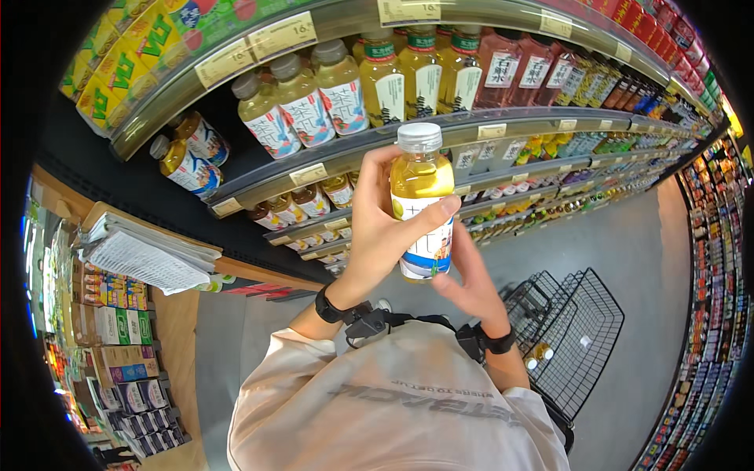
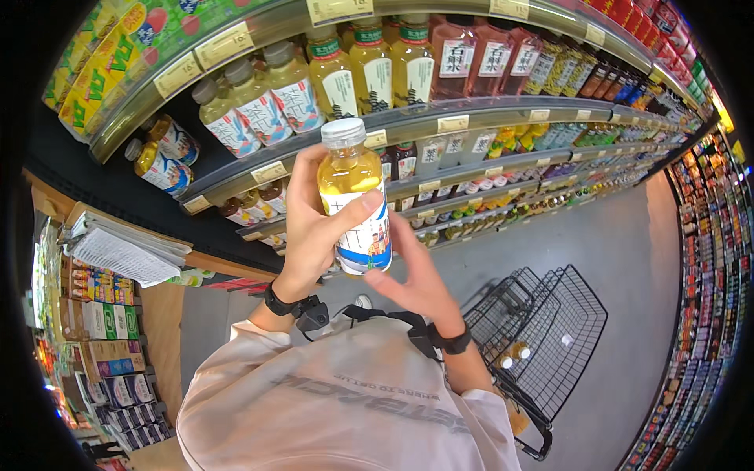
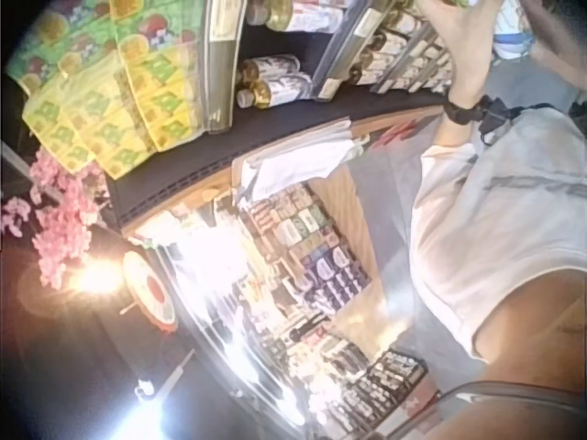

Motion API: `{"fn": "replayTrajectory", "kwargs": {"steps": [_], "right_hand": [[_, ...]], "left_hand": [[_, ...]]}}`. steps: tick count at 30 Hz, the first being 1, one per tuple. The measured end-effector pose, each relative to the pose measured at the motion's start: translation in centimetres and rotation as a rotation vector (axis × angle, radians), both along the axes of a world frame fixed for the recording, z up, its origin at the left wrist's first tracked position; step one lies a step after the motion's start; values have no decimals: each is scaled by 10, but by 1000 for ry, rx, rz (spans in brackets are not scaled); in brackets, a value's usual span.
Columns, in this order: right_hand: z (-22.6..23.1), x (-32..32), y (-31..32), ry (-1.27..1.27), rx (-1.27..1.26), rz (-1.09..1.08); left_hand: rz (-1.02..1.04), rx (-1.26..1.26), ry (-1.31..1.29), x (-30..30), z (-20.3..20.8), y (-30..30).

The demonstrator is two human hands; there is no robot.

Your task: Wiping a supermarket shelf and organizing bottled tea products.

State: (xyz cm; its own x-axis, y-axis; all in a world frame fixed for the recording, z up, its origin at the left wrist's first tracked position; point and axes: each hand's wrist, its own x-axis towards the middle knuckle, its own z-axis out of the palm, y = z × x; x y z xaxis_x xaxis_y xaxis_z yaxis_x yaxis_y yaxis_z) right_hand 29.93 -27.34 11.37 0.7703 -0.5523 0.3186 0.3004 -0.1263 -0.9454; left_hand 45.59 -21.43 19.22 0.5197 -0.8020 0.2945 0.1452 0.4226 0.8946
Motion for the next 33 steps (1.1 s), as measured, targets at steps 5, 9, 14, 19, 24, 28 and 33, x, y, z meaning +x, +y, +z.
{"fn": "replayTrajectory", "kwargs": {"steps": [5, 9, 14, 19, 24, 28, 33], "right_hand": [[1, 1, 13, 83, 151, 41], [-3, -3, 13, 75, 164, 23], [-3, -5, 14, 80, 167, 23], [-1, -6, 13, 62, 191, 25], [-2, -7, 10, 68, 149, 19], [3, -6, 8, 49, 87, -9], [-6, -6, -3, 54, -239, -219]], "left_hand": [[-4, 61, -31, -10, -8, -5], [-9, 88, -7, -16, -9, -7], [25, 107, -46, -18, -13, -8], [56, 108, -116, -18, -13, -8], [66, 112, -156, -18, -13, -9], [34, 99, -198, -16, -13, -8], [-136, 61, -152, -24, -17, -9]]}}
